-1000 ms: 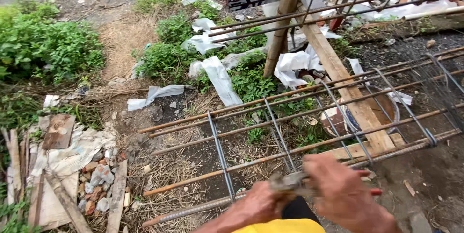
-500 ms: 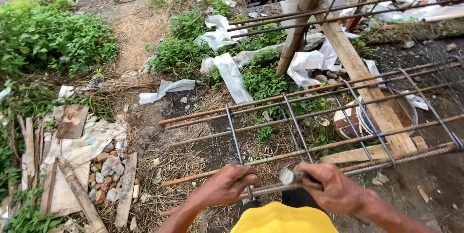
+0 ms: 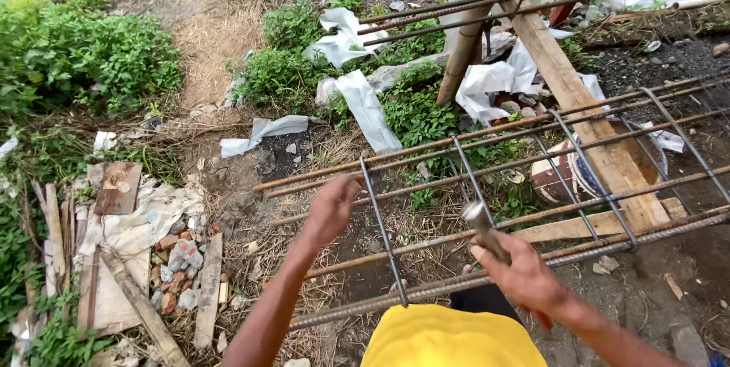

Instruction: The person ties a rebar mesh using wire and pliers. They wrap wire around intersections of the rebar grid and twist it with pliers to secure the connections.

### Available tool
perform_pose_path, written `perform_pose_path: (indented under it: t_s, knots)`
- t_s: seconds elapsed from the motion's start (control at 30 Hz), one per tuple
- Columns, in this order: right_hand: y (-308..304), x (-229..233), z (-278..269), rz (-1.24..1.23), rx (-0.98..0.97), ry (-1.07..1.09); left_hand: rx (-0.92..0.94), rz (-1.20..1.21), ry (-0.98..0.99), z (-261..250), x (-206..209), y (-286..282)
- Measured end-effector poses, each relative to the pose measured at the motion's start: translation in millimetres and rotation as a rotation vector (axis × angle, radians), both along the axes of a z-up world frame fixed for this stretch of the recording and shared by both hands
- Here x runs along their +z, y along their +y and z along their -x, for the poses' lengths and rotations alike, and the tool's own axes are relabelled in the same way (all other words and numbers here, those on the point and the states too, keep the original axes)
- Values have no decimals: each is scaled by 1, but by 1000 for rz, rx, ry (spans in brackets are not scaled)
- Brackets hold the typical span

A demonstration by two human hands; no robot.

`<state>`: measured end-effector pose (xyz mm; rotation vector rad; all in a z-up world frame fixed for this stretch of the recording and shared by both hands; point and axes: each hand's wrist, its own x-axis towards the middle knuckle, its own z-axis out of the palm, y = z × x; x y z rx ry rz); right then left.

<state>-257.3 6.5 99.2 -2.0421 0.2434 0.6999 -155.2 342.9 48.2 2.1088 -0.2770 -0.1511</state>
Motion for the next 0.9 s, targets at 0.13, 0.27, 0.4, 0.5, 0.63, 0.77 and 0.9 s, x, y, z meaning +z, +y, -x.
perform_pose_path:
  t_s: [0.13, 0.27, 0.4, 0.5, 0.63, 0.77, 0.9]
  knots:
    - [20, 9, -24, -214, -313, 210, 77, -277, -108, -71, -84, 32]
    - [30, 0, -45, -318, -327, 118, -69, -384, -7, -112, -113, 36]
    - [43, -41, -62, -392, -309, 160, -308, -484, 273, -112, -74, 17]
    - [65, -54, -81, -400, -357, 181, -172, -78, 380, -131, -99, 28]
    - [105, -48, -119, -422, -429, 199, -188, -141, 532, -153, -105, 18]
    - [122, -86, -149, -375, -286, 105, -224, -261, 501, -173, -143, 13]
    - [136, -98, -163, -358, -254, 66, -87, 6, 566, -169, -136, 8]
